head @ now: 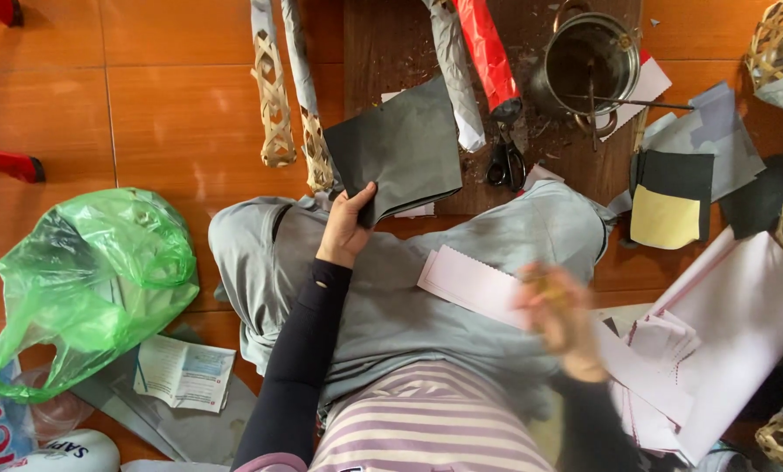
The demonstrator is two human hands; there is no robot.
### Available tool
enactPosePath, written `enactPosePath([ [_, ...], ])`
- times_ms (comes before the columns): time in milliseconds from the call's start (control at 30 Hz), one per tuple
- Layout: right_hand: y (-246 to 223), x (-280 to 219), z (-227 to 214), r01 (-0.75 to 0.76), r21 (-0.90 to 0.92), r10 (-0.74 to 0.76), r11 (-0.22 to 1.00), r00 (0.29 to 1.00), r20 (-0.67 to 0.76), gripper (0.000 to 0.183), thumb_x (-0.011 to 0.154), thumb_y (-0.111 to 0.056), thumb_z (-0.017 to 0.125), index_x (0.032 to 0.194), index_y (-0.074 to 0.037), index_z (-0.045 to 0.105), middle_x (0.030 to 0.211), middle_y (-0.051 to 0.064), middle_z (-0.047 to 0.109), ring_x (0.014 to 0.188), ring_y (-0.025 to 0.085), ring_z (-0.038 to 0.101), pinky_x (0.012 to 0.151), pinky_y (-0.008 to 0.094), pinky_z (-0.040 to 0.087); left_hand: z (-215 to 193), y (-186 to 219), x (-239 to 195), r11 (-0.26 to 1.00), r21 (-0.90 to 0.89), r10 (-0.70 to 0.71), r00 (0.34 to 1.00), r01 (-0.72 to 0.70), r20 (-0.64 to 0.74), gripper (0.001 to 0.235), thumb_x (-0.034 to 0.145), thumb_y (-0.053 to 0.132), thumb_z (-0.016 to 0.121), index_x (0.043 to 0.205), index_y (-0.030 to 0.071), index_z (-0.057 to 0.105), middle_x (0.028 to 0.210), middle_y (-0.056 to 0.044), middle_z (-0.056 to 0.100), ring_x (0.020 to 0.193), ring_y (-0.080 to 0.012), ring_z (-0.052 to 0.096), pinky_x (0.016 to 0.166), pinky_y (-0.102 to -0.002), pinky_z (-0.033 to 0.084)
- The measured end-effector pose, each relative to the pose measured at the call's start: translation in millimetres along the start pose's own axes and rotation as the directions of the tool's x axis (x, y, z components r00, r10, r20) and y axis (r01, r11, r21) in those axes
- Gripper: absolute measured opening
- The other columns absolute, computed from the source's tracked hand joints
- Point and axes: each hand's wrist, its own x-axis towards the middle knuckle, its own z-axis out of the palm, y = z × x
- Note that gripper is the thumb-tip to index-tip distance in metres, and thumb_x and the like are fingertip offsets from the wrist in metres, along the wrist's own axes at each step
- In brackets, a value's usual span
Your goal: The person is wrapping parts of a giraffe-shaped craft model with red and black paper strips and using scissors to cut them.
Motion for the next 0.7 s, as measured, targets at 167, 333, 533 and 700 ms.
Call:
enactPosePath([
  [167, -54, 28, 87, -0.064, 0.295, -0.059, 0.953, 0.92, 0.387, 0.09, 0.094, -0.076, 0.049, 0.147, -0.003, 0.042, 0.111, 0.011, 0.068, 0.082, 0.012, 0.064, 0.058, 0.025, 0.053, 4, 4, -7, 1.0, -0.022, 0.022, 1.0, -0.022, 0.014, 0.01, 0.1, 0.006, 0.067, 0.109, 0.002, 0.069, 0.102, -0.007, 0.075, 0.088, -0.0177, 0.073, 0.079, -0.033, 0.061],
  [333, -55, 32, 97, -0.085, 0.259, -0.012, 0.962, 0.936, 0.351, 0.092, 0.096, -0.074, 0.052, 0.151, -0.002, 0.036, 0.111, 0.011, 0.062, 0.097, 0.017, 0.064, 0.064, 0.025, 0.052, 4, 3, -7, 0.999, -0.036, 0.041, 0.999, -0.04, 0.021, 0.013, 0.098, 0.006, 0.066, 0.11, 0.002, 0.069, 0.104, -0.007, 0.075, 0.089, -0.0173, 0.074, 0.081, -0.032, 0.062],
  [533, -67, 34, 100, -0.092, 0.245, 0.015, 0.965, 0.954, 0.301, 0.095, 0.094, -0.075, 0.055, 0.15, -0.001, 0.034, 0.108, 0.012, 0.06, 0.094, 0.017, 0.061, 0.065, 0.026, 0.05, 4, 2, -5, 0.999, -0.039, 0.037, 0.999, -0.036, 0.027, 0.012, 0.099, 0.007, 0.067, 0.11, 0.002, 0.069, 0.106, -0.007, 0.074, 0.091, -0.0179, 0.073, 0.081, -0.034, 0.061],
  [700, -70, 33, 101, -0.085, 0.26, 0.01, 0.962, 0.961, 0.278, 0.095, 0.094, -0.075, 0.054, 0.15, 0.0, 0.034, 0.109, 0.012, 0.058, 0.094, 0.017, 0.06, 0.066, 0.026, 0.049, 3, 2, -6, 0.997, -0.052, 0.056, 0.996, -0.053, 0.064, 0.013, 0.1, 0.007, 0.066, 0.111, 0.001, 0.069, 0.108, -0.008, 0.075, 0.093, -0.0177, 0.073, 0.084, -0.032, 0.06],
])
